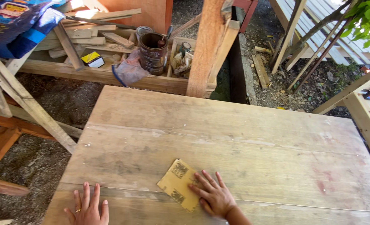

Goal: The person sands the surface of a large wooden board, rubbing a sheet of sandpaper back and forth across the planks with one hand while the other hand steadies the board. They work over different sections of the board, moving around it to reach new areas.

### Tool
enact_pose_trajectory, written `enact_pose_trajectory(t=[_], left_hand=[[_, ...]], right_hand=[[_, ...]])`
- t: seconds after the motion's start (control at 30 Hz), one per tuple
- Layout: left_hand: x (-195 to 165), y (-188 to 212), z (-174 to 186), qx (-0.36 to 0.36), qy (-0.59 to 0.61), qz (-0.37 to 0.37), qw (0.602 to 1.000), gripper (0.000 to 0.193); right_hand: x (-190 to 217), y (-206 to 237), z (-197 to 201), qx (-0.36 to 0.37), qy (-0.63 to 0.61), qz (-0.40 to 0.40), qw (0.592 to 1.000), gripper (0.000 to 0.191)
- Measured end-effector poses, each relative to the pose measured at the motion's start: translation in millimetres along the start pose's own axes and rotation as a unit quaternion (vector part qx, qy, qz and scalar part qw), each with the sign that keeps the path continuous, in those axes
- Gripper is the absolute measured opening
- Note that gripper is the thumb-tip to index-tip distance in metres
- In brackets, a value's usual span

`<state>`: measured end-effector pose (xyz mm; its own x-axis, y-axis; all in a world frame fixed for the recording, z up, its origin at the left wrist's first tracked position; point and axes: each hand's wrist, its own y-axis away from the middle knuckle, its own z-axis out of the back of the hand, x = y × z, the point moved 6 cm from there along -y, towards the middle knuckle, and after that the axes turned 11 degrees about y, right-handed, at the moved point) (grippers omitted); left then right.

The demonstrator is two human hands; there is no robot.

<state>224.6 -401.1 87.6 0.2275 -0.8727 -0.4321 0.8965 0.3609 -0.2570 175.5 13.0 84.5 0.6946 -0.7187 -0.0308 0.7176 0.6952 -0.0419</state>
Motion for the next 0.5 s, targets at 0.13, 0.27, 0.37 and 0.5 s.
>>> enact_pose_trajectory(t=[0.13,0.27,0.37,0.5], left_hand=[[34,-13,14,0.023,-0.017,0.004,1.000,0.074],[36,-10,20,-0.026,-0.001,-0.005,1.000,0.071],[39,-7,17,-0.015,0.014,0.014,1.000,0.071],[57,-7,-7,0.104,-0.110,0.073,0.986,0.072]], right_hand=[[0,-1,1,0.015,0.022,-0.004,1.000,0.069],[5,-14,5,0.020,0.000,0.028,0.999,0.059],[14,-44,5,0.030,-0.065,-0.012,0.997,0.049],[59,-113,-5,0.068,-0.067,-0.143,0.985,0.069]])
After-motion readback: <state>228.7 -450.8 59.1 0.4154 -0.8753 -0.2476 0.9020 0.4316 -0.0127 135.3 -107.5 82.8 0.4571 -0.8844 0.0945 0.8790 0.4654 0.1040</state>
